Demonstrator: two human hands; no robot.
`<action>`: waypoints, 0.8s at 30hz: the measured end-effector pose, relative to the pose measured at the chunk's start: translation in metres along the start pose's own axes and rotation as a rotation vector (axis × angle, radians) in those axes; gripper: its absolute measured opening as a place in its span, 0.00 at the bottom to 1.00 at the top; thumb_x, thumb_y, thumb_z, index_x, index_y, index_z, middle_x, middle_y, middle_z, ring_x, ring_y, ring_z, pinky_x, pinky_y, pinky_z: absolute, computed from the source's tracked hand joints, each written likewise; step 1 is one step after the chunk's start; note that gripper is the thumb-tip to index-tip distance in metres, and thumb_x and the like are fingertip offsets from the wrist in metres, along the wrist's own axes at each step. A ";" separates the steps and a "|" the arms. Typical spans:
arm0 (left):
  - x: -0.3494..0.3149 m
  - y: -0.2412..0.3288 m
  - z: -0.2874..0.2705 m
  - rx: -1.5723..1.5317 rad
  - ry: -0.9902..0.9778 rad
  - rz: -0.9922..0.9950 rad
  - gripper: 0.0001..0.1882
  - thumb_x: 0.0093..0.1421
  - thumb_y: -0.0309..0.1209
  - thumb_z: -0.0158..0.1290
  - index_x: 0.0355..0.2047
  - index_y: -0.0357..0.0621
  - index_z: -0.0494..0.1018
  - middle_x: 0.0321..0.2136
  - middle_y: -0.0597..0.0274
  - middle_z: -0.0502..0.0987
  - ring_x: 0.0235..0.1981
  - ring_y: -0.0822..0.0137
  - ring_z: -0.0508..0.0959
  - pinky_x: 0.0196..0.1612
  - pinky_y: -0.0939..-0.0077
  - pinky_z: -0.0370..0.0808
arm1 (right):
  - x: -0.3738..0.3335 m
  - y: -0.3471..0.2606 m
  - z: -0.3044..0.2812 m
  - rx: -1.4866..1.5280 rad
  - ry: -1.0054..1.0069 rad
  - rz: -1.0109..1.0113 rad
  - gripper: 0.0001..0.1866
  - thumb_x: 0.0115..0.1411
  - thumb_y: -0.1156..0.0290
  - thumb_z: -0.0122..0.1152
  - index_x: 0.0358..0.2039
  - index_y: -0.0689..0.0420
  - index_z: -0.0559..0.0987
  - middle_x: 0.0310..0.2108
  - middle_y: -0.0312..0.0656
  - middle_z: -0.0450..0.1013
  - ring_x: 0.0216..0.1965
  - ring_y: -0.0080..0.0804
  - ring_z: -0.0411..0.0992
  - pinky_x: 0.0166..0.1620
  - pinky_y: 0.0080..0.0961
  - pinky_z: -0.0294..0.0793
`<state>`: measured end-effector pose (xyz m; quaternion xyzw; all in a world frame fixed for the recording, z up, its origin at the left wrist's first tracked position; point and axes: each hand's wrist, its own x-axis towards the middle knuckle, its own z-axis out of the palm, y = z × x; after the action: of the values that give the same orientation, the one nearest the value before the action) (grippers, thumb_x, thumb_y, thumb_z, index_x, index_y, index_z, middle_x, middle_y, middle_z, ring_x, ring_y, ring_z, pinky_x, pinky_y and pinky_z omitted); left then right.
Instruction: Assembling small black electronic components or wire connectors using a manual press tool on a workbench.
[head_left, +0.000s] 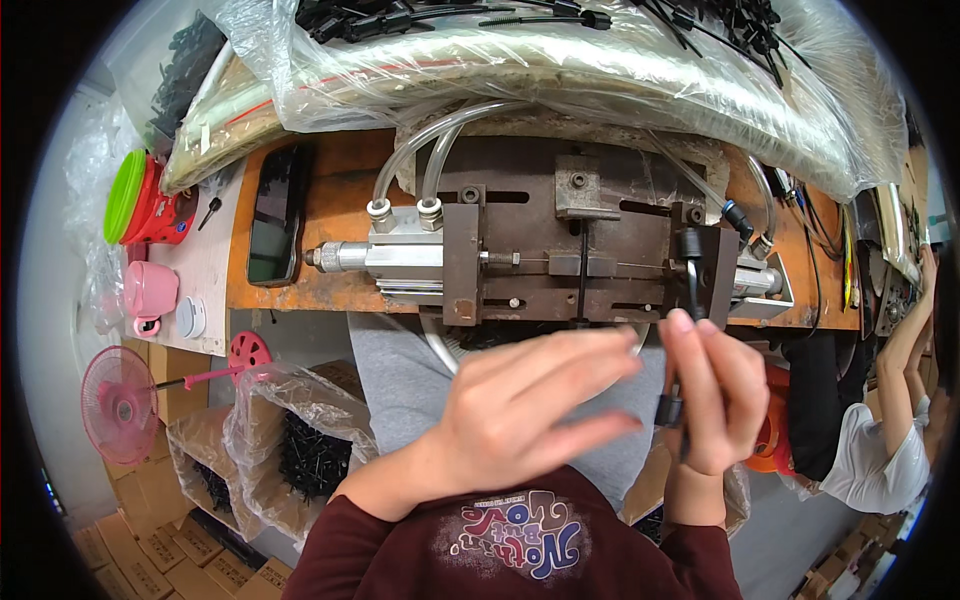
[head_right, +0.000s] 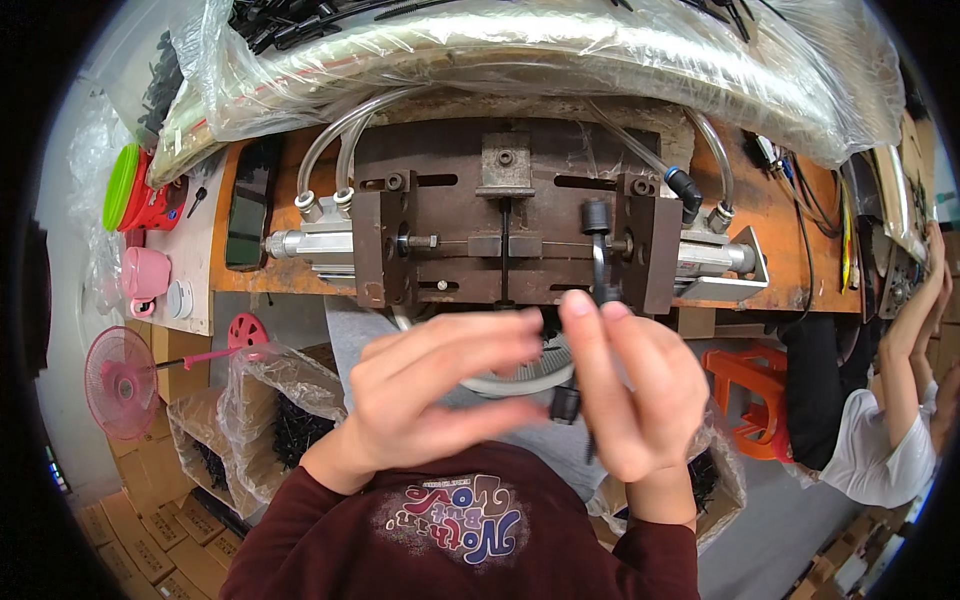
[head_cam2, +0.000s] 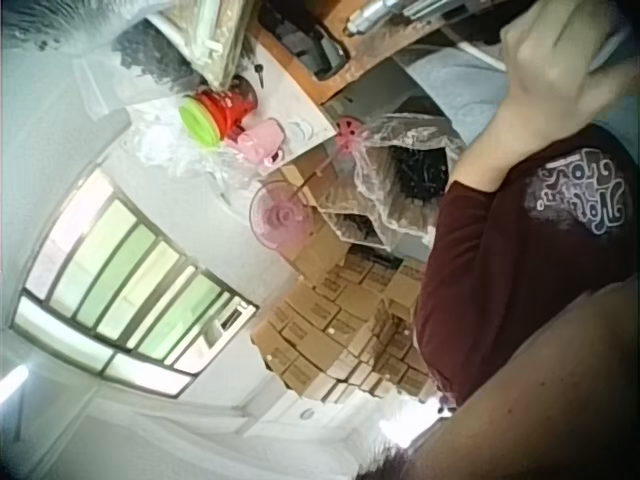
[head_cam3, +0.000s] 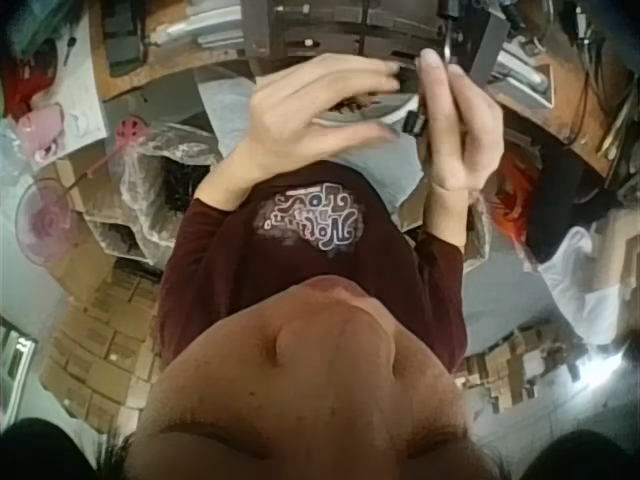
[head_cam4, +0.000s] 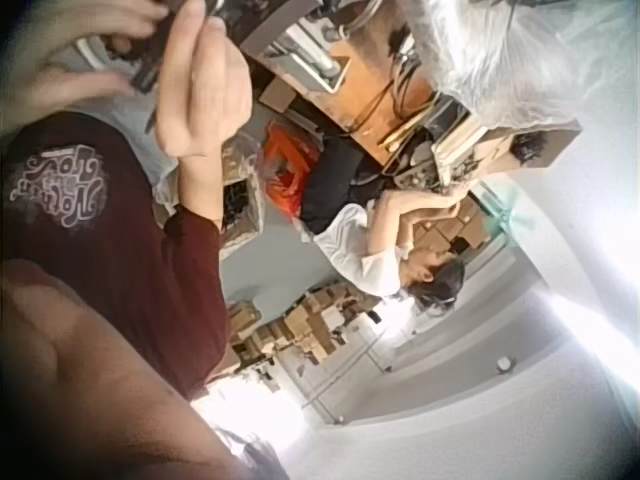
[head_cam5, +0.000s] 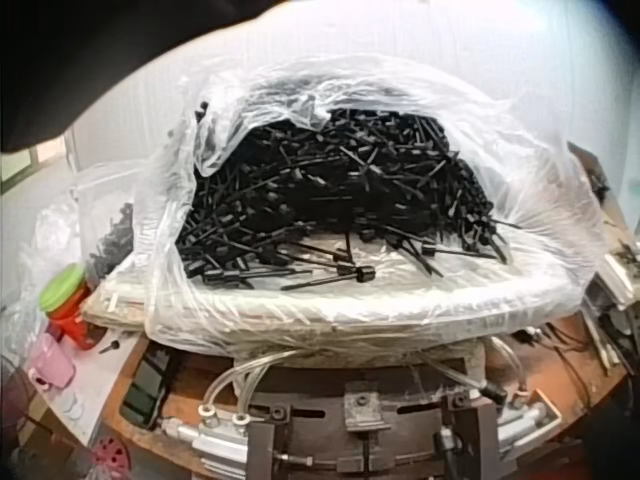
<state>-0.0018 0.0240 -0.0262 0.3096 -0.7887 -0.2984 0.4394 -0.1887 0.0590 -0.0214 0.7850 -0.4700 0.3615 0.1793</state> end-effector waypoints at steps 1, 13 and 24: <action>0.001 0.007 -0.001 -0.105 0.017 0.008 0.18 0.42 0.27 0.70 0.36 0.41 0.79 0.38 0.56 0.81 0.27 0.69 0.81 0.29 0.80 0.78 | 0.002 -0.002 0.003 0.022 -0.008 -0.055 0.16 0.45 0.79 0.66 0.37 0.71 0.82 0.42 0.50 0.71 0.29 0.35 0.73 0.29 0.26 0.77; -0.011 -0.002 -0.001 0.249 -0.021 -0.001 0.17 0.41 0.21 0.65 0.35 0.37 0.79 0.41 0.54 0.79 0.35 0.63 0.80 0.34 0.72 0.77 | 0.007 0.007 0.011 0.117 0.223 0.306 0.16 0.43 0.86 0.71 0.36 0.62 0.83 0.34 0.42 0.75 0.33 0.31 0.74 0.35 0.23 0.73; -0.002 -0.017 0.009 0.518 -0.084 0.032 0.15 0.42 0.24 0.64 0.33 0.39 0.79 0.48 0.53 0.78 0.25 0.66 0.80 0.31 0.76 0.76 | 0.003 0.003 -0.010 0.912 0.250 0.903 0.14 0.50 0.86 0.63 0.39 0.64 0.76 0.37 0.46 0.71 0.25 0.23 0.71 0.27 0.15 0.72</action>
<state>-0.0047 0.0168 -0.0437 0.3867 -0.8611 -0.0922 0.3169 -0.1946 0.0617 -0.0128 0.4597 -0.5289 0.6527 -0.2880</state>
